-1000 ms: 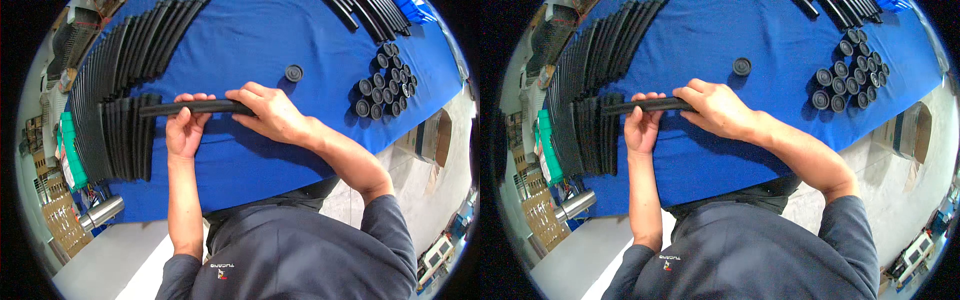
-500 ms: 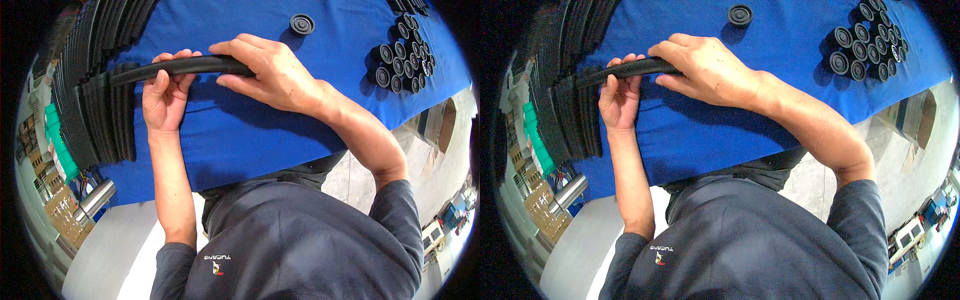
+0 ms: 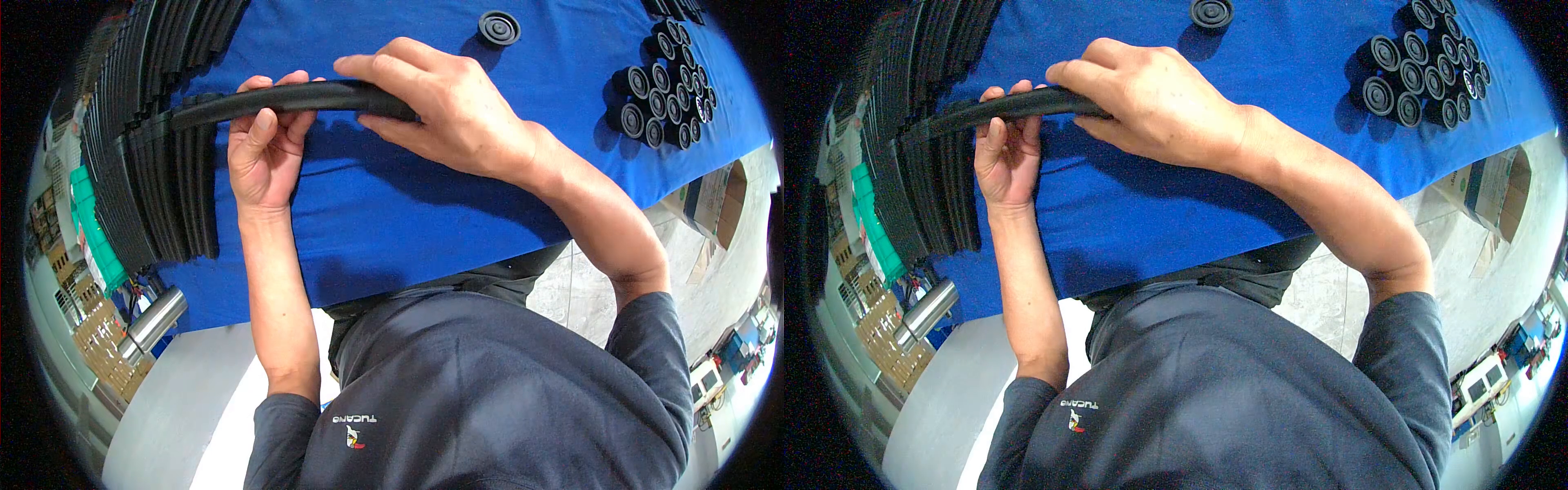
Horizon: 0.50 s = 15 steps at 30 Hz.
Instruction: The person inserts a plastic end cap into a black plastic tube by hand.
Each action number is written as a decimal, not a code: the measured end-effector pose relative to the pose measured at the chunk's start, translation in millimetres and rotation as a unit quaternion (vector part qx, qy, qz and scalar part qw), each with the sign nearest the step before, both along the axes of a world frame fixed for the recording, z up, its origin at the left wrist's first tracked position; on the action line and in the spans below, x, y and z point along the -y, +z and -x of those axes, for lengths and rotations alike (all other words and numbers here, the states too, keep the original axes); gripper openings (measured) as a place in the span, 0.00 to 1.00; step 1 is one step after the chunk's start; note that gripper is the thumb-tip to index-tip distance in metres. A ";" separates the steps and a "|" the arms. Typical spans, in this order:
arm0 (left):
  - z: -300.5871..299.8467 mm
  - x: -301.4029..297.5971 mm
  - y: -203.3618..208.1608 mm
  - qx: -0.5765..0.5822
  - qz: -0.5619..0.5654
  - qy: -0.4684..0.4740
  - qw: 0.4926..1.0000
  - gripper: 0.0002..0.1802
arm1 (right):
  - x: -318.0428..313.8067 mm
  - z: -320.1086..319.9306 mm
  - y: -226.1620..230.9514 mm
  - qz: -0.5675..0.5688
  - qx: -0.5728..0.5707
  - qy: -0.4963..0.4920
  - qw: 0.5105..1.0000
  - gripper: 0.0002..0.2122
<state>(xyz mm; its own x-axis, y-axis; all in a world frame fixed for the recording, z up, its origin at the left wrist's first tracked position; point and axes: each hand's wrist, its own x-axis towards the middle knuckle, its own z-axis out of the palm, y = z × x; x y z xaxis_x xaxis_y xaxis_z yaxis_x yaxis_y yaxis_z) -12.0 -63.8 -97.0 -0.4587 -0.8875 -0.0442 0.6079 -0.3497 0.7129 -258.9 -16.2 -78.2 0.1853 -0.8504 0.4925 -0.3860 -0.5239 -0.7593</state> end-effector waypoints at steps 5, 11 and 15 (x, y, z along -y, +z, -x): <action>7.2 -0.7 3.9 -0.029 -0.009 -0.024 0.999 0.20 | 0.7 5.7 6.1 -0.065 0.023 0.059 0.996 0.14; 0.2 1.3 -0.1 -0.050 -0.019 -0.019 0.998 0.20 | 2.8 7.0 7.7 -0.278 0.093 0.059 0.954 0.14; -3.4 3.3 -3.4 -0.042 -0.005 -0.032 0.999 0.21 | 3.4 0.6 -4.2 0.037 0.025 -0.013 0.999 0.14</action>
